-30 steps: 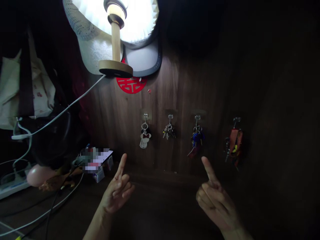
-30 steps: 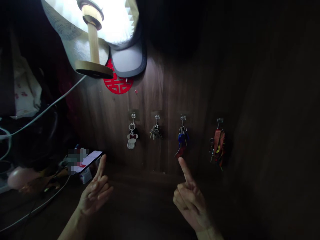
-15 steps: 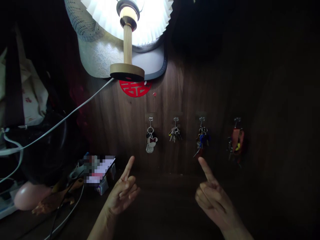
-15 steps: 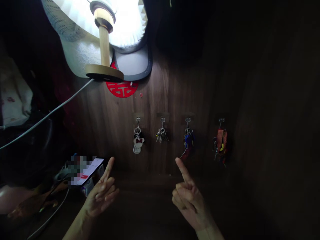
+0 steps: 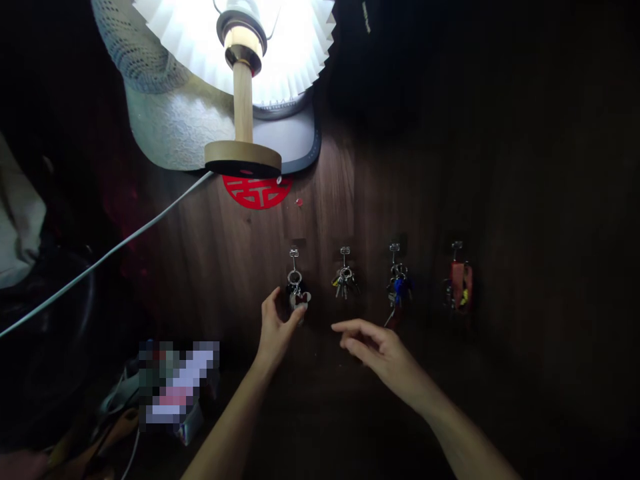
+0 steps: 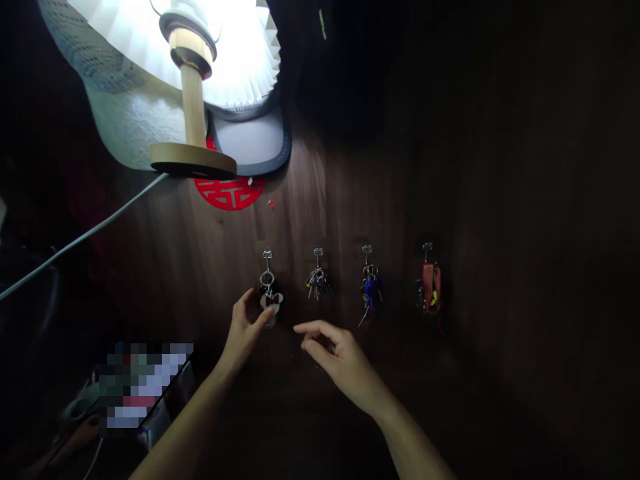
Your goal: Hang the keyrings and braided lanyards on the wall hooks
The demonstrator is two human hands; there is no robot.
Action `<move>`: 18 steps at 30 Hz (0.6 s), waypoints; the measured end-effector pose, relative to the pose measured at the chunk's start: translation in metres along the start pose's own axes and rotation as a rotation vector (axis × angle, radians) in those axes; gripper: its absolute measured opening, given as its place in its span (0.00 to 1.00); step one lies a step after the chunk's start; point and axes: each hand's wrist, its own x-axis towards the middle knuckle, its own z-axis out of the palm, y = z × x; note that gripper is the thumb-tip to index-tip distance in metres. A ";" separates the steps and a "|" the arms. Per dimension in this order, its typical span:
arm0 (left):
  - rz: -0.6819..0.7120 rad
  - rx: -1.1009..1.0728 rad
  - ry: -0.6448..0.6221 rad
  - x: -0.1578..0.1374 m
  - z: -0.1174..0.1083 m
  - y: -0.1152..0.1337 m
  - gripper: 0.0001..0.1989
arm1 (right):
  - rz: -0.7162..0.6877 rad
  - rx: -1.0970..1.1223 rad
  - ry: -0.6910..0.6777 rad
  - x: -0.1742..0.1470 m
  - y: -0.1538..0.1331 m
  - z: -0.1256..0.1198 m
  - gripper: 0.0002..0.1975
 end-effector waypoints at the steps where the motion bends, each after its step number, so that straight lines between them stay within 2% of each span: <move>1: 0.037 0.056 0.035 0.004 0.007 0.000 0.32 | -0.048 -0.062 0.003 0.009 -0.003 0.002 0.12; 4: 0.121 0.165 0.168 0.009 0.028 0.003 0.33 | -0.190 -0.222 0.063 0.041 -0.009 0.007 0.14; 8: 0.137 0.251 0.284 0.013 0.048 0.008 0.32 | -0.311 -0.435 0.158 0.084 -0.013 0.010 0.20; 12: 0.080 0.229 0.250 0.017 0.055 0.010 0.26 | -0.327 -0.697 0.152 0.113 -0.020 0.009 0.24; 18: -0.041 0.181 0.102 0.023 0.049 0.015 0.11 | -0.355 -0.968 0.088 0.128 -0.027 0.007 0.28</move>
